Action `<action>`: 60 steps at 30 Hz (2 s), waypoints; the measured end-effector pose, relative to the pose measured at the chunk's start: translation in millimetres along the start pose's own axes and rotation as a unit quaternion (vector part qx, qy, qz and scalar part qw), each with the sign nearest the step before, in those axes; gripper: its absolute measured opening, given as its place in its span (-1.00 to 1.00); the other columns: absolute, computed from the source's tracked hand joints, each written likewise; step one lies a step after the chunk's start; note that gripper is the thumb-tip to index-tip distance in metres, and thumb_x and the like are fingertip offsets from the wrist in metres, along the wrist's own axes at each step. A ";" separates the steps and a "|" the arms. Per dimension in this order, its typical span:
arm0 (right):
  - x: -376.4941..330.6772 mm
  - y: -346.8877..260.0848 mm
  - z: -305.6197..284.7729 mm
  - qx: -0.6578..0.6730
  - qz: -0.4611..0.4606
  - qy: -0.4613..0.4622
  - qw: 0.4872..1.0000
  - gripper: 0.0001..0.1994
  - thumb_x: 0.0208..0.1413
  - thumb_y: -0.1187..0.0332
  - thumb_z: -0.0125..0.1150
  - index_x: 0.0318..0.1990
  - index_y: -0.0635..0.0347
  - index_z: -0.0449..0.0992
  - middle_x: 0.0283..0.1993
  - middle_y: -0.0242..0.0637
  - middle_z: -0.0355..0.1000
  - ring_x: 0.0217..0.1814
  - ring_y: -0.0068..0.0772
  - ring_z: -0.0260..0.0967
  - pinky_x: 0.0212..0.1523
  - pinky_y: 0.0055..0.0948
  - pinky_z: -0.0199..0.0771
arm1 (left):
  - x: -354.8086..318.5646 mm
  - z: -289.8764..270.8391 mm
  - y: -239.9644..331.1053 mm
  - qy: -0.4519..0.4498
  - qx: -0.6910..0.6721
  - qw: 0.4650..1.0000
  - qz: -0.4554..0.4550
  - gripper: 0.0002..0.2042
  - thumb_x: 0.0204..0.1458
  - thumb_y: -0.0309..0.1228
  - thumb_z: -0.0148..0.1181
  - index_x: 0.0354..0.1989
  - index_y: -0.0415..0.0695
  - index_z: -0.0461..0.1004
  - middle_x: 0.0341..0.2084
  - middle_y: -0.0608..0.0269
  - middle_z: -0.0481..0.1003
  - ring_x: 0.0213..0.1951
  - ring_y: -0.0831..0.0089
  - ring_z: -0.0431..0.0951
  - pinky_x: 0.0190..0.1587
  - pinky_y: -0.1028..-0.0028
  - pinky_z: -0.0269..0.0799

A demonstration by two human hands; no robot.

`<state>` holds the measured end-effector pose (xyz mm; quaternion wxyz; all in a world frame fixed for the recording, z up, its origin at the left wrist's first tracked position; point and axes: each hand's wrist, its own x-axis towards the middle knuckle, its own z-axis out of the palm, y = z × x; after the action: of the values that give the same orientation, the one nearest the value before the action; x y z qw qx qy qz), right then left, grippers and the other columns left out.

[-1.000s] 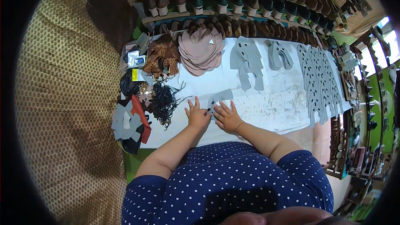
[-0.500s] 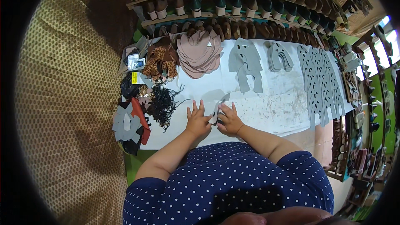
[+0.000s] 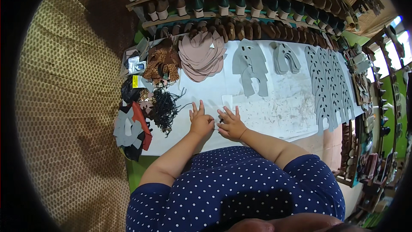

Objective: The person is aligning and preparing material components for shoe manufacturing on a patterned workspace.

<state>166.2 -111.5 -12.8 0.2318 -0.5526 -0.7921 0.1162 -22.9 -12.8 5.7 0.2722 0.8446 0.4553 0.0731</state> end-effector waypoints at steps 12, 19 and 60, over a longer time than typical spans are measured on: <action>0.7 -0.2 -3.5 -0.004 0.003 -0.015 1.000 -0.74 0.16 0.07 0.20 -0.14 -0.07 0.66 0.50 -0.18 0.08 0.61 0.00 -0.19 0.35 0.64 -0.33 | 6.5 17.9 -2.3 0.035 -0.015 0.999 -0.018 -0.92 -0.12 -0.35 0.26 -0.53 -0.01 0.65 0.42 0.04 0.20 0.48 -0.01 0.00 0.41 -0.28 -0.33; 1.3 -1.1 -4.4 -0.011 0.001 -0.018 1.000 -0.72 0.17 0.06 0.18 -0.12 -0.06 0.66 0.49 -0.18 0.09 0.61 0.00 -0.19 0.35 0.64 -0.33 | 4.7 21.3 -1.7 0.051 -0.021 0.998 -0.013 -0.91 -0.09 -0.39 0.21 -0.55 -0.06 0.60 0.38 0.06 0.26 0.46 0.04 0.06 0.44 -0.20 -0.29; -0.2 7.5 6.2 0.051 0.031 -0.016 0.998 -0.62 0.13 0.25 0.19 0.11 0.05 0.50 0.32 -0.23 0.33 0.43 -0.21 0.19 0.47 0.35 -0.26 | -18.8 7.6 -3.1 0.028 0.063 0.977 0.200 -0.70 -0.16 -0.25 0.39 -0.23 -0.01 0.54 0.38 0.05 0.20 0.43 -0.14 0.05 0.40 -0.20 -0.12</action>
<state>169.4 -108.5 -21.5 0.2435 -0.5623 -0.7712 0.1722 -33.2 -29.7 0.0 0.1853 0.9316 0.2883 0.1209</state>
